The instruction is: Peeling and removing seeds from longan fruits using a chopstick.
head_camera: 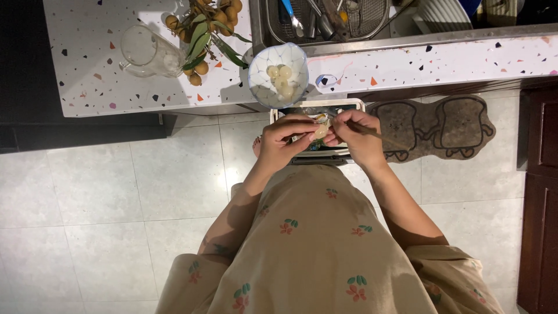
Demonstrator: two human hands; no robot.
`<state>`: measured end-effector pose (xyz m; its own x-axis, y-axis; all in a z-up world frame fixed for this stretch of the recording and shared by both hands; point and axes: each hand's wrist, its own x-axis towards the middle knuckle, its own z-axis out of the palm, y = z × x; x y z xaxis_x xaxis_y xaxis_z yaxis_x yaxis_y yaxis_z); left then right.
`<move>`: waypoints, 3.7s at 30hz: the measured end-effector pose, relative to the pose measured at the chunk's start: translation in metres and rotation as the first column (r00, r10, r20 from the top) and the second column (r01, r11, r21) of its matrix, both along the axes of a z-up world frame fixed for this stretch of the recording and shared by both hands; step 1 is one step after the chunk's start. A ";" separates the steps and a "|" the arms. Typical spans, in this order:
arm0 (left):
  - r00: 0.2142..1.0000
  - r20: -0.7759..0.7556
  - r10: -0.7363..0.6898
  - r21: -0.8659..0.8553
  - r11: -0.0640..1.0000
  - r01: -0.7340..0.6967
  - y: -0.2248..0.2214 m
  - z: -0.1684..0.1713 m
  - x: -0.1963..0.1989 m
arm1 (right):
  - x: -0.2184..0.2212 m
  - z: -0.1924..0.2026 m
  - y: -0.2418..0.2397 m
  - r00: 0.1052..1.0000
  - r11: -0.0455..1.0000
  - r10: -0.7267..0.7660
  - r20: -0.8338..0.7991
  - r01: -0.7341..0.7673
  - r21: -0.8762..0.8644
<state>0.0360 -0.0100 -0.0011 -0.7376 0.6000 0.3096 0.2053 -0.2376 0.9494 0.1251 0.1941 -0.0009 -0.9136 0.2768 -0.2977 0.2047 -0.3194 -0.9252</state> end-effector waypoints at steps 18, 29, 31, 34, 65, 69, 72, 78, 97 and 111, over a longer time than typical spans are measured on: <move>0.975 0.192 0.111 0.009 0.993 -0.115 0.004 -0.022 0.011 | 0.025 -0.029 -0.015 0.988 0.722 0.040 0.150 -0.132 0.679; 0.970 -0.206 0.126 -0.177 0.970 -0.163 0.006 -0.009 0.017 | 0.011 -0.006 -0.020 0.996 1.000 0.015 -0.086 -0.013 0.023; 0.970 -0.215 0.118 -0.185 0.970 -0.159 0.006 -0.008 0.019 | 0.009 -0.008 -0.018 0.996 1.000 0.006 -0.086 -0.006 0.003; 0.960 -0.244 0.134 -0.184 0.966 -0.182 0.007 -0.007 0.019 | 0.004 -0.009 -0.017 0.998 1.000 -0.013 -0.061 0.012 -0.021; 0.881 -0.068 0.468 -0.375 0.806 -0.457 -0.021 0.016 -0.007 | -0.057 -0.016 -0.046 0.986 0.956 0.134 -0.098 -0.155 -0.248; 0.890 -0.087 0.448 -0.377 0.812 -0.446 -0.020 0.024 -0.010 | -0.060 -0.009 -0.048 0.986 0.937 0.116 -0.117 -0.148 -0.317; 0.900 -0.100 0.424 -0.334 0.838 -0.431 -0.021 0.016 -0.010 | -0.058 -0.024 -0.052 0.978 0.975 0.145 -0.147 -0.167 -0.145; 0.870 -0.235 0.433 -0.346 0.799 -0.491 -0.024 0.018 -0.010 | -0.064 -0.026 -0.054 0.966 0.977 0.212 -0.149 -0.213 0.006; 0.837 -0.306 0.454 -0.431 0.718 -0.547 -0.038 -0.048 -0.016 | -0.116 -0.009 -0.017 0.939 0.732 0.344 0.022 -0.283 0.620; 0.952 -0.045 0.304 -0.451 0.844 -0.291 -0.015 -0.135 -0.015 | -0.122 -0.029 -0.014 0.984 0.835 0.163 -0.077 -0.096 0.542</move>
